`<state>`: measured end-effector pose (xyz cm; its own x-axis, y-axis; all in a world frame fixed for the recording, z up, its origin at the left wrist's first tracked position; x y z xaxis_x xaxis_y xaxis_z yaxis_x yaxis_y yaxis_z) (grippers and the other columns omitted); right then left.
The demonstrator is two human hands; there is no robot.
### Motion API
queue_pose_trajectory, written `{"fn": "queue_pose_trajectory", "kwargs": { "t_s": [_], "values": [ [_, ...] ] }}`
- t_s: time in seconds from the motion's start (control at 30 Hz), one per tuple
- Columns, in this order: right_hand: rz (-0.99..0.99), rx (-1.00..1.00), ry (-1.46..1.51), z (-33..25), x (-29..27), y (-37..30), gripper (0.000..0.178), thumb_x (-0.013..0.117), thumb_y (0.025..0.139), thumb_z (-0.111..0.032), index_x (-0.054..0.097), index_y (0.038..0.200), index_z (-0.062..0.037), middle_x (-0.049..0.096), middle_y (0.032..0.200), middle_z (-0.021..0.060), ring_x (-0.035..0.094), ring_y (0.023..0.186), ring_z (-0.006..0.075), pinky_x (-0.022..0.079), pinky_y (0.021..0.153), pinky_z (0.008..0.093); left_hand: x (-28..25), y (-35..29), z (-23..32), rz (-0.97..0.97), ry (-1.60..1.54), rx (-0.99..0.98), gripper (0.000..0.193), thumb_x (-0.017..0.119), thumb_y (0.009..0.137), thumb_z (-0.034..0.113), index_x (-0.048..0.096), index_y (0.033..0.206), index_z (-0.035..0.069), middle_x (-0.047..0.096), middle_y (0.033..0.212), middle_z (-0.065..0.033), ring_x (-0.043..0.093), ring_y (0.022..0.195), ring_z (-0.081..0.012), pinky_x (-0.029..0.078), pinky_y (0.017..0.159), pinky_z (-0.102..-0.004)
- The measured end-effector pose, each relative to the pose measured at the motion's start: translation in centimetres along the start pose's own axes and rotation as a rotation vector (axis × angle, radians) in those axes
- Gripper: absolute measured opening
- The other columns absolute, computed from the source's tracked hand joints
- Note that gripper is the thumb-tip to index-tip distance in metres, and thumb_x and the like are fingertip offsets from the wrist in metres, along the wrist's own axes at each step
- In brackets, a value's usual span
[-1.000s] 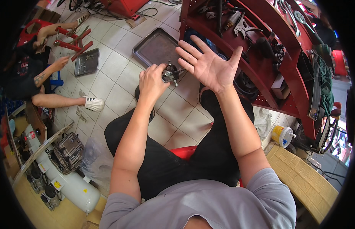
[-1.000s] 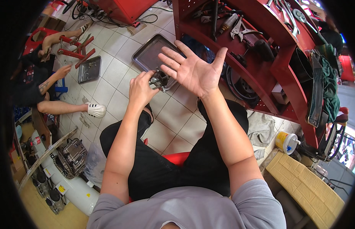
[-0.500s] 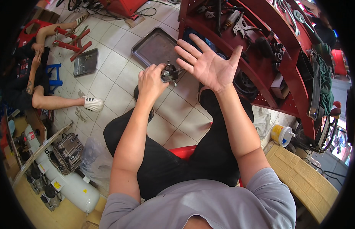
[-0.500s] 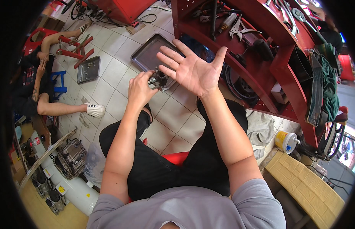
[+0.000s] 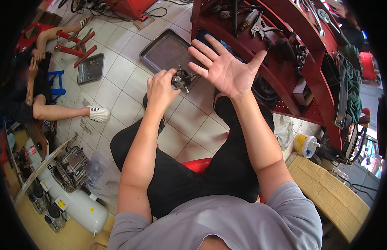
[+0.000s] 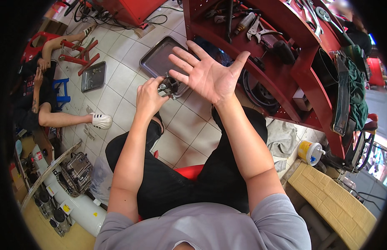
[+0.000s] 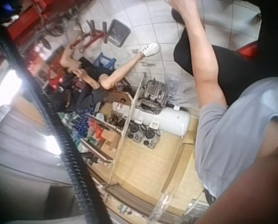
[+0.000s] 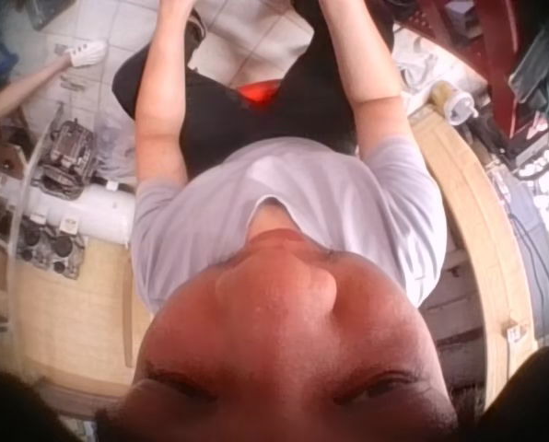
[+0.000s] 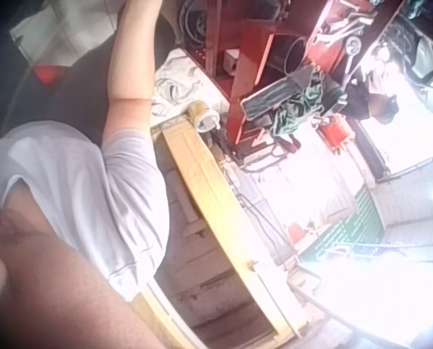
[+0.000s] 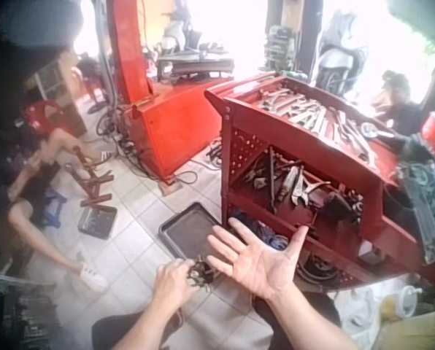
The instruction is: The person sits in a workshop and assembles a small mechanical component, likely a carburetor, by hand. They manipulate various small parts, including a central shaft and a circular housing, fitting them together and adjusting the assembly throughout the clip.
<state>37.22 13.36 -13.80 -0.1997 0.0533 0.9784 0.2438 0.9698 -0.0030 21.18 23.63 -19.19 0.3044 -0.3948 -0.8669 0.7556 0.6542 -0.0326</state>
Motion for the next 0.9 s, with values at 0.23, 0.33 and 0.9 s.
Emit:
{"fn": "queue_pose_trajectory", "kwargs": {
  "t_s": [0.23,0.33,0.9],
  "values": [
    [0.009,0.007,-0.100,0.0,0.2,-0.1,0.149,0.046,0.053,-0.100,0.005,0.154,0.0015,0.014,0.157,0.0315,0.026,0.142,0.0479,0.028,0.111,0.0652,0.2,-0.1,-0.1,0.044,-0.011,0.021,0.055,0.085,0.062,0.013,0.066,0.114,0.013,0.066,0.095,-0.0052,0.063,0.098,-0.0258,0.043,0.084,-0.0405],
    [0.053,0.020,-0.153,0.0,-0.2,-0.2,0.137,0.038,0.064,-0.098,0.013,0.152,0.0042,0.032,0.148,0.0318,0.042,0.132,0.0455,0.038,0.105,0.0596,0.2,0.0,-0.1,0.037,0.002,0.020,0.054,0.085,0.064,0.017,0.066,0.114,0.012,0.067,0.100,-0.0056,0.064,0.100,-0.0261,0.043,0.084,-0.0403],
    [-0.015,-0.264,-2.347,2.2,-2.4,-0.8,0.041,0.071,0.073,-0.037,0.076,0.103,-0.0104,0.065,0.117,0.0190,0.056,0.115,0.0314,0.034,0.102,0.0447,0.2,0.0,0.1,0.066,-0.022,0.070,0.051,0.085,0.064,0.015,0.065,0.110,0.012,0.067,0.097,-0.0062,0.064,0.094,-0.0288,0.045,0.081,-0.0410]
  ]
}}
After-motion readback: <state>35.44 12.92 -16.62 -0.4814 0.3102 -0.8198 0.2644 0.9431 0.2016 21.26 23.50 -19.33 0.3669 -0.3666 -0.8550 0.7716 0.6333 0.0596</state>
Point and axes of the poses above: each hand's wrist, its own y-axis towards the middle knuckle, its own x-axis out of the palm, z = x × y, the point moved 3 cm from there along y, towards the middle knuckle
